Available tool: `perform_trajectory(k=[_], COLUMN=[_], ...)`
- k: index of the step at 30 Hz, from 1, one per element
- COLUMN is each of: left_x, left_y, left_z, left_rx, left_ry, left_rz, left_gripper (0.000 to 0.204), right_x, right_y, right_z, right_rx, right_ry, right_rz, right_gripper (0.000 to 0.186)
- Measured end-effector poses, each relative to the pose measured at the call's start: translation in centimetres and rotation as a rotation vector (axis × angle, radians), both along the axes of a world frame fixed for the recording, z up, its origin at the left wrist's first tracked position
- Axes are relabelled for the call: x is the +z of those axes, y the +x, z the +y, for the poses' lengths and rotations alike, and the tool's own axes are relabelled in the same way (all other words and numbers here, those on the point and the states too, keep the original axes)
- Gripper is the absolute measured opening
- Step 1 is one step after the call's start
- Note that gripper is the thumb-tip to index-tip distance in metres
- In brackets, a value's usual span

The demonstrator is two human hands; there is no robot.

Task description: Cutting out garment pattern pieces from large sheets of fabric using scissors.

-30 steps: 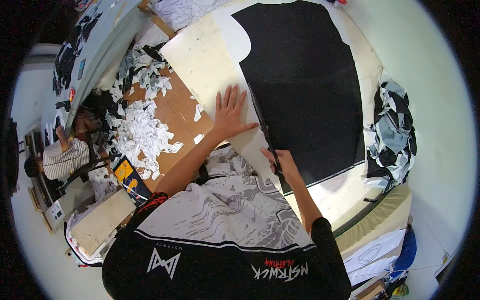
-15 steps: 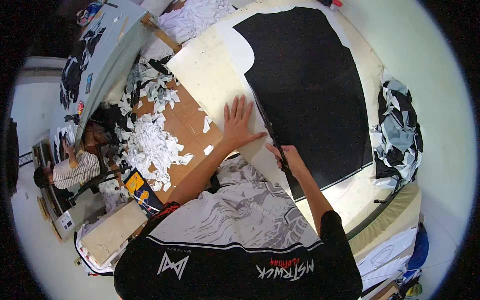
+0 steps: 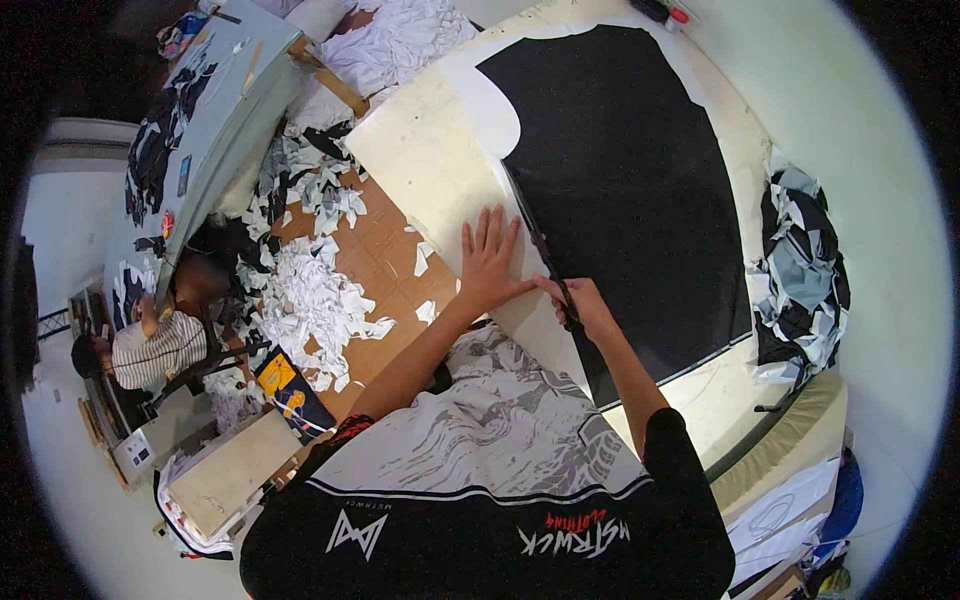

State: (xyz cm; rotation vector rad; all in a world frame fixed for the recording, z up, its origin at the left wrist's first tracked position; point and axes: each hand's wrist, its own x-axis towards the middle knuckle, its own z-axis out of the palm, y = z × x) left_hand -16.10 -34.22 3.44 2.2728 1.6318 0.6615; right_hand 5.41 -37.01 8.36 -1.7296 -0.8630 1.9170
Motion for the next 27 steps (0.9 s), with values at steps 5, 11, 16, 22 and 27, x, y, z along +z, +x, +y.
perform_trajectory(k=[5,11,16,22,27], left_x=[0.1,0.2,-0.5,-1.2,-0.9], left_y=[-0.5,0.1,-0.4,-0.2,-1.2], left_z=[0.0,1.0,-0.4,-1.3,-2.0], left_rx=[0.001,0.007,-0.014,-0.003,-0.038], left_ry=[-0.016,0.027,0.002,0.065,0.081], left_rz=[-0.016,-0.012,0.052,0.041,0.058], left_gripper=[0.117,0.117,0.114,0.110,0.094], right_x=[0.2,1.0,3.5,6.6,1.7], right_y=[-1.0,0.7,3.0,4.4,4.0], right_z=[2.1,2.0,-7.8,-20.1,-21.7], right_rx=[0.053,0.135,0.151,0.088,-0.276], right_ry=[0.015,0.139,0.026,0.167,0.599], right_rz=[-0.014,-0.143,-0.330,-0.724,-0.920], right_gripper=[0.048,0.046,0.051,0.053,0.036])
